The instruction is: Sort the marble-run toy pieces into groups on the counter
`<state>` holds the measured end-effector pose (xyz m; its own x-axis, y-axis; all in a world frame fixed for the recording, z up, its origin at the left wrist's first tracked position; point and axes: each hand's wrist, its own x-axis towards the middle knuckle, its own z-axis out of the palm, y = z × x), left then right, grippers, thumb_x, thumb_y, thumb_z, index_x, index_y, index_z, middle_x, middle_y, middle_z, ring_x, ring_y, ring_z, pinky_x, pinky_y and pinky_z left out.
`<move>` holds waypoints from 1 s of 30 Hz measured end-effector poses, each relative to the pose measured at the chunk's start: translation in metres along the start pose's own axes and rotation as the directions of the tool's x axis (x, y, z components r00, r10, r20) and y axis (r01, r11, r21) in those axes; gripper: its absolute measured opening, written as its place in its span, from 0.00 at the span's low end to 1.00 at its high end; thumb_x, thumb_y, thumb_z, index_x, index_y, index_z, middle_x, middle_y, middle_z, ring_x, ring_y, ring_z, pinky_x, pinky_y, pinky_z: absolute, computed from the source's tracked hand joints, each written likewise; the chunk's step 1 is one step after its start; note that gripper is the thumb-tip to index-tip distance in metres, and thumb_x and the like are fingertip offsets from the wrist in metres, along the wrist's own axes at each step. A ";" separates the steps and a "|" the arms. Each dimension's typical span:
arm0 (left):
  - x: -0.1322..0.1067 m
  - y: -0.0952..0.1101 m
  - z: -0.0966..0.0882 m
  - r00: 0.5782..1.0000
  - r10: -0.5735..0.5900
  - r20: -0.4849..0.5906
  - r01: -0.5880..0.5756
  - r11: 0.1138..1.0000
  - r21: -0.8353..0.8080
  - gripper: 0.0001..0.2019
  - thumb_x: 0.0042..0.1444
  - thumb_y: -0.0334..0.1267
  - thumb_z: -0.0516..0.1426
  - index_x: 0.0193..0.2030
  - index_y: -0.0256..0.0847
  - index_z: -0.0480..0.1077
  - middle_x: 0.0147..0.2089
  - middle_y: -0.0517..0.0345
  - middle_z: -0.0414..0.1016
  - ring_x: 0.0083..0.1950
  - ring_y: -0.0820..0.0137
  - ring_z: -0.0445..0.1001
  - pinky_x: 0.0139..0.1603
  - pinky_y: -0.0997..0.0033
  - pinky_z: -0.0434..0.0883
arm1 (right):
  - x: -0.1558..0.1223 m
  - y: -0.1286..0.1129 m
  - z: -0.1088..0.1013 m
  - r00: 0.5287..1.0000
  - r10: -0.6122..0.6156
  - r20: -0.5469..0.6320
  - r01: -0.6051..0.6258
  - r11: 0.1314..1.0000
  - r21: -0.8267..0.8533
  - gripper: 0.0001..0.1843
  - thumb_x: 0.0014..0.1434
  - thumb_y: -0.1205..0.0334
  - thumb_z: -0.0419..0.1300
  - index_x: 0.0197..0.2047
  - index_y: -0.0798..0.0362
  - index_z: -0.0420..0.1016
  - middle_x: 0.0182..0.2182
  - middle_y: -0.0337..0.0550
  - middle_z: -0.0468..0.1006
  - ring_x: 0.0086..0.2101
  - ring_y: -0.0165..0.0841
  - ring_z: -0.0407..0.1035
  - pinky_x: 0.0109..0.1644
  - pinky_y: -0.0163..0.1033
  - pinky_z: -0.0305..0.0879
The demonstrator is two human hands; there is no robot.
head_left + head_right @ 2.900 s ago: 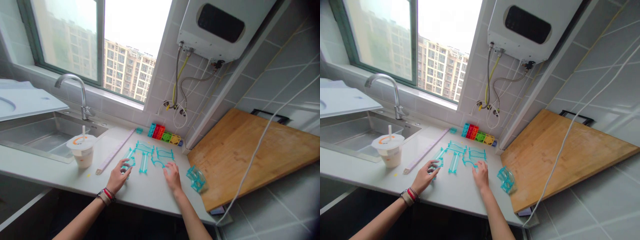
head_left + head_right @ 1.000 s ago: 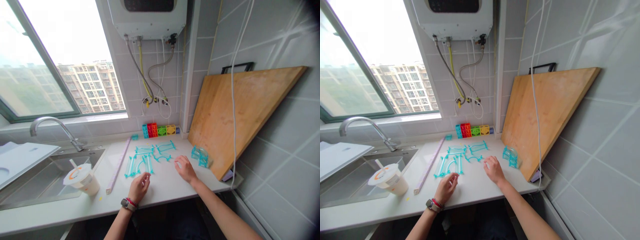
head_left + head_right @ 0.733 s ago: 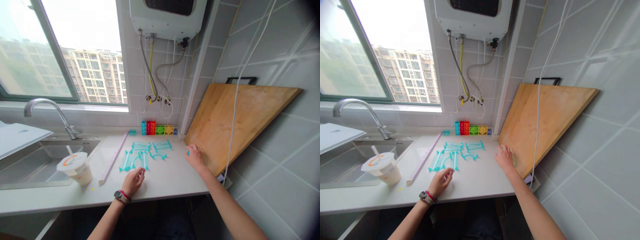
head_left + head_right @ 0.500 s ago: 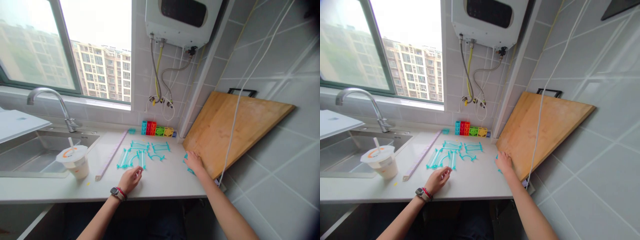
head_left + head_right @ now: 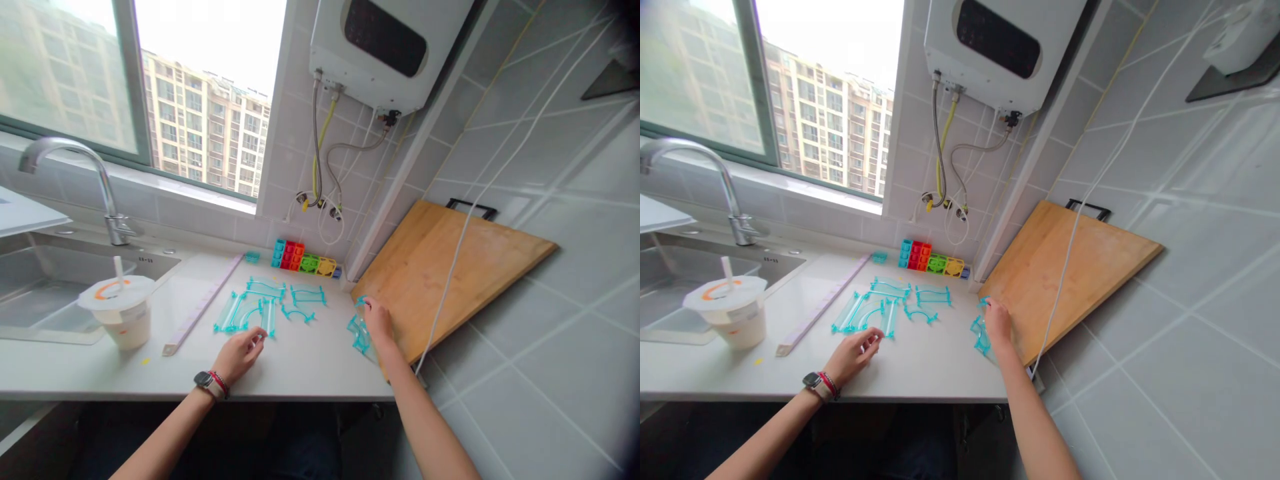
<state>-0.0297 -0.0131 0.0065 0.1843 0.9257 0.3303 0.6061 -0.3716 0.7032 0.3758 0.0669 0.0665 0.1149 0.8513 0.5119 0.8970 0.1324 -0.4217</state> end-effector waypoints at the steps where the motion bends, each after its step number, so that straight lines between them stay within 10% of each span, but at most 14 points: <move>1: 0.000 0.000 0.000 1.000 -0.003 0.005 0.003 1.000 -0.015 0.08 0.62 0.41 0.52 0.41 0.45 0.72 0.27 0.61 0.75 0.25 0.70 0.71 0.29 0.72 0.67 | 0.001 -0.005 -0.003 1.000 -0.010 -0.016 0.011 0.999 0.037 0.18 0.61 0.65 0.52 0.46 0.50 0.81 0.45 0.52 0.83 0.46 0.42 0.76 0.56 0.48 0.68; 8: -0.001 0.002 0.002 0.995 0.083 -0.049 -0.081 0.996 0.033 0.09 0.63 0.41 0.53 0.43 0.44 0.73 0.28 0.61 0.75 0.26 0.70 0.71 0.32 0.72 0.67 | -0.017 -0.059 -0.003 0.998 -0.068 0.017 0.057 0.929 0.365 0.16 0.62 0.58 0.55 0.46 0.54 0.81 0.43 0.51 0.84 0.42 0.40 0.78 0.47 0.44 0.76; 19: -0.003 -0.001 0.004 0.996 0.028 0.085 -0.006 0.970 -0.243 0.19 0.56 0.52 0.63 0.47 0.42 0.69 0.33 0.61 0.75 0.26 0.73 0.73 0.26 0.76 0.69 | -0.118 -0.188 0.068 0.962 -0.071 0.263 -0.171 0.596 0.785 0.12 0.59 0.50 0.65 0.42 0.49 0.80 0.37 0.45 0.82 0.39 0.41 0.78 0.41 0.47 0.78; 24: 0.000 -0.007 0.003 1.000 -0.023 0.006 0.024 0.959 -0.281 0.15 0.60 0.52 0.58 0.40 0.40 0.69 0.34 0.59 0.73 0.29 0.73 0.71 0.26 0.77 0.67 | -0.123 -0.187 0.079 0.936 -0.179 0.303 -0.097 0.696 0.712 0.24 0.54 0.54 0.70 0.53 0.47 0.75 0.51 0.48 0.77 0.50 0.44 0.73 0.50 0.50 0.75; 30: 0.000 -0.006 0.002 0.998 0.025 0.065 -0.008 0.966 -0.259 0.13 0.59 0.49 0.59 0.36 0.40 0.70 0.28 0.62 0.70 0.28 0.72 0.68 0.27 0.75 0.65 | -0.133 -0.165 0.088 0.830 -0.197 0.522 -0.283 0.657 0.699 0.26 0.55 0.54 0.68 0.55 0.52 0.75 0.39 0.44 0.79 0.37 0.37 0.76 0.38 0.41 0.76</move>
<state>-0.0319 -0.0109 0.0005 0.2499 0.9186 0.3061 0.3834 -0.3842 0.8399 0.1753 -0.0237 0.0023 -0.3037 0.9455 0.1175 0.2587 0.2005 -0.9449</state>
